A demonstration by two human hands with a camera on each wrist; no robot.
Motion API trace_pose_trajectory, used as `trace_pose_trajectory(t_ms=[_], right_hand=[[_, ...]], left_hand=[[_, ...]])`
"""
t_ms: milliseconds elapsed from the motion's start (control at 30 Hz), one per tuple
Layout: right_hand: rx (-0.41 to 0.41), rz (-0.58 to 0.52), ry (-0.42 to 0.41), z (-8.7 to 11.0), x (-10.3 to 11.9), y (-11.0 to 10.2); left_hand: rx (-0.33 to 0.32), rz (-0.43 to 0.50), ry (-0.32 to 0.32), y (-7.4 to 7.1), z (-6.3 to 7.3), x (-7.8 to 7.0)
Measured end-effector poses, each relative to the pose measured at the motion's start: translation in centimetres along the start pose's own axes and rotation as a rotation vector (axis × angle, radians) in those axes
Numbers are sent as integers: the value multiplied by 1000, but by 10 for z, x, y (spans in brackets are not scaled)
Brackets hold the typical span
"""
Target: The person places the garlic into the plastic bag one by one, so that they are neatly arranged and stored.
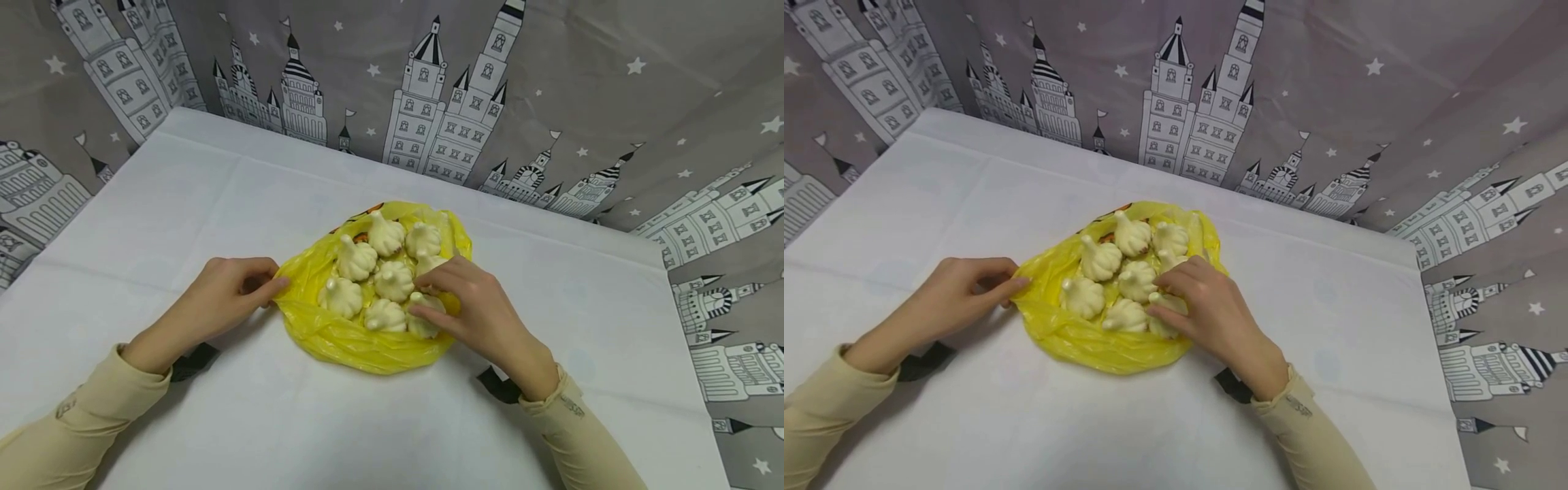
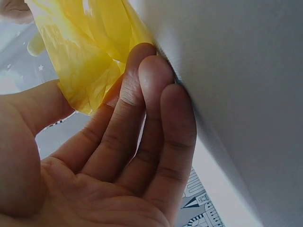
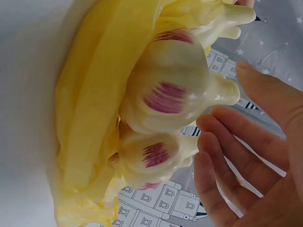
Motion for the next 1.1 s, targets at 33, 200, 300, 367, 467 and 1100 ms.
trace_pose_trajectory(t_ms=[33, 200, 300, 367, 467, 1100], right_hand=[[-12, -4, 7, 1, -1, -2], [-72, -8, 24, 4, -4, -9], [-97, 2, 31, 5, -6, -12], [-114, 5, 44, 6, -8, -13], [-139, 14, 77, 11, -14, -16], [-83, 93, 276, 65, -62, -31]], left_hand=[[1, 2, -1, 0, 0, 0], [1, 0, -18, 0, 0, 0], [2, 1, -24, 0, 1, 1], [6, 5, -23, 1, 1, 1], [12, 9, -22, 1, 1, 1], [-6, -12, -6, 1, -1, -4]])
Point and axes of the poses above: each hand's wrist, its own z-axis away from the middle knuckle, its own y-axis out of the palm, x = y × z, the point moved 9 cm from there along -z, towards the middle knuckle, and after that the axes turned 3 degrees about -y, right-handed, at the moved point
